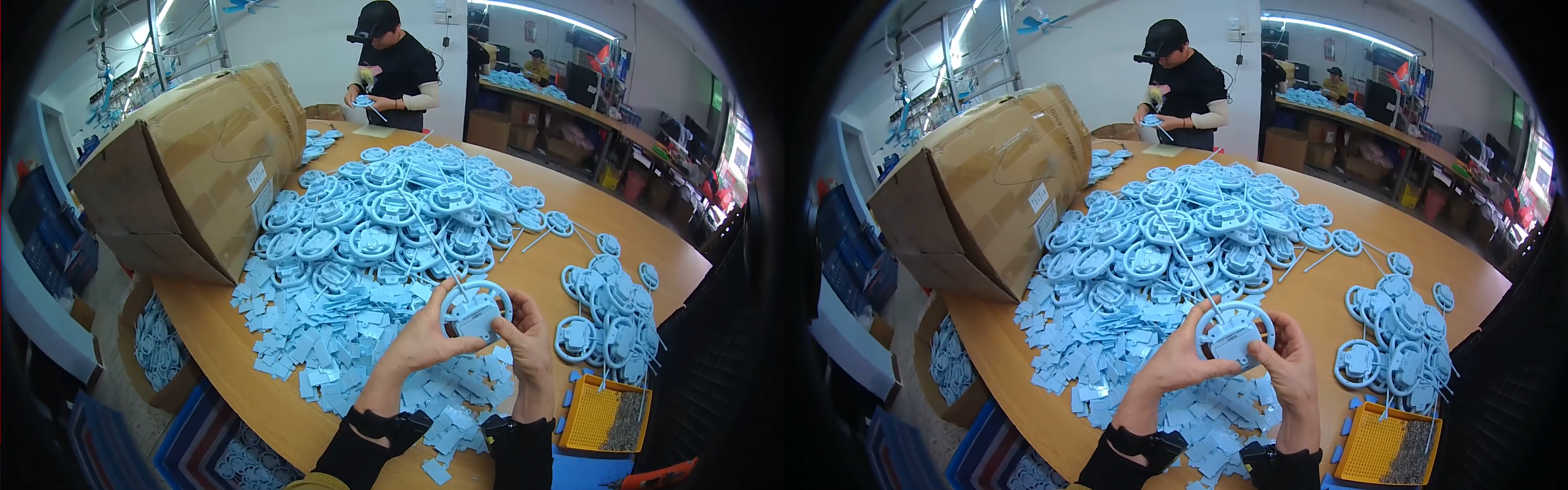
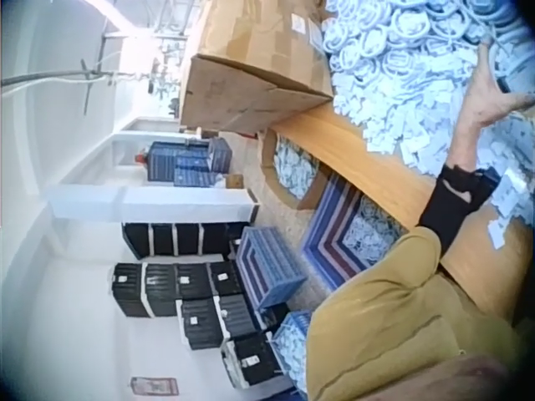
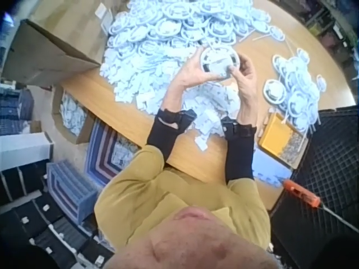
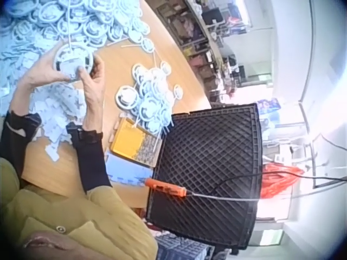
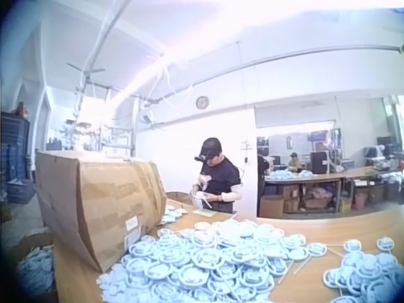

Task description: The person is assembling or sorting light blue circular plastic components at a workshop table.

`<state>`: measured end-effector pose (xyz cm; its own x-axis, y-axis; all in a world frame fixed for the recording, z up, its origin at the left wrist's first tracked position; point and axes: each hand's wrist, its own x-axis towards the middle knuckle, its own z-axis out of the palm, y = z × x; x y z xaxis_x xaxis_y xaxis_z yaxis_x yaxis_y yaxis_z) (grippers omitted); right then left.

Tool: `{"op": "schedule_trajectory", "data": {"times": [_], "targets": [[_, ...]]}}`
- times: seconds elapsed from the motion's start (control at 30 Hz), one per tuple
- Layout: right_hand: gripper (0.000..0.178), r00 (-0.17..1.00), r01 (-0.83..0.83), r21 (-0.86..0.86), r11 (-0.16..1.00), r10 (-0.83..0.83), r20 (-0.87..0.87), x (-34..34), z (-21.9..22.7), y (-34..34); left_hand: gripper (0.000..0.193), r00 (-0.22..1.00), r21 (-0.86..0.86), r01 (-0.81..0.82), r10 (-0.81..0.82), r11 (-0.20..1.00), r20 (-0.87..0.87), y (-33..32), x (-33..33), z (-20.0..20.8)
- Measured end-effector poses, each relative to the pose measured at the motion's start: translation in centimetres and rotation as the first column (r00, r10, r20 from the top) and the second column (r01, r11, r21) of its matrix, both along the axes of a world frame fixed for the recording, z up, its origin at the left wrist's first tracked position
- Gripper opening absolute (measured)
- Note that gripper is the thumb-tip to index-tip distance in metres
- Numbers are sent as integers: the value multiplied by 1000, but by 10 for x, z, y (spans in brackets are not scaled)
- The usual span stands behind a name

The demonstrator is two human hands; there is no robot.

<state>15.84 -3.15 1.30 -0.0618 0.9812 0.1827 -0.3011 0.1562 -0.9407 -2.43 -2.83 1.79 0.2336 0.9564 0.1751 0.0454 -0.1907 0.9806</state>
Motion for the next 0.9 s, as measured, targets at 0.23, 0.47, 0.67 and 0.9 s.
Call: {"op": "schedule_trajectory", "data": {"times": [0.23,0.47,0.67,0.9], "targets": [[46,999,31,40,999,-31,9,1,2,-1,77,998,7,-15,15,1000,66,2,10,-2],[47,916,326,103,940,-341,214,63,-53,29,96,985,2,-102,101,995,-143,-7,-1,-8],[67,421,876,201,440,-898,128,165,-90,47,67,768,278,-574,624,771,-144,64,-151,-64],[35,812,135,169,976,-206,546,-27,-45,46,83,216,551,-397,658,734,-721,113,-232,-66]]}}
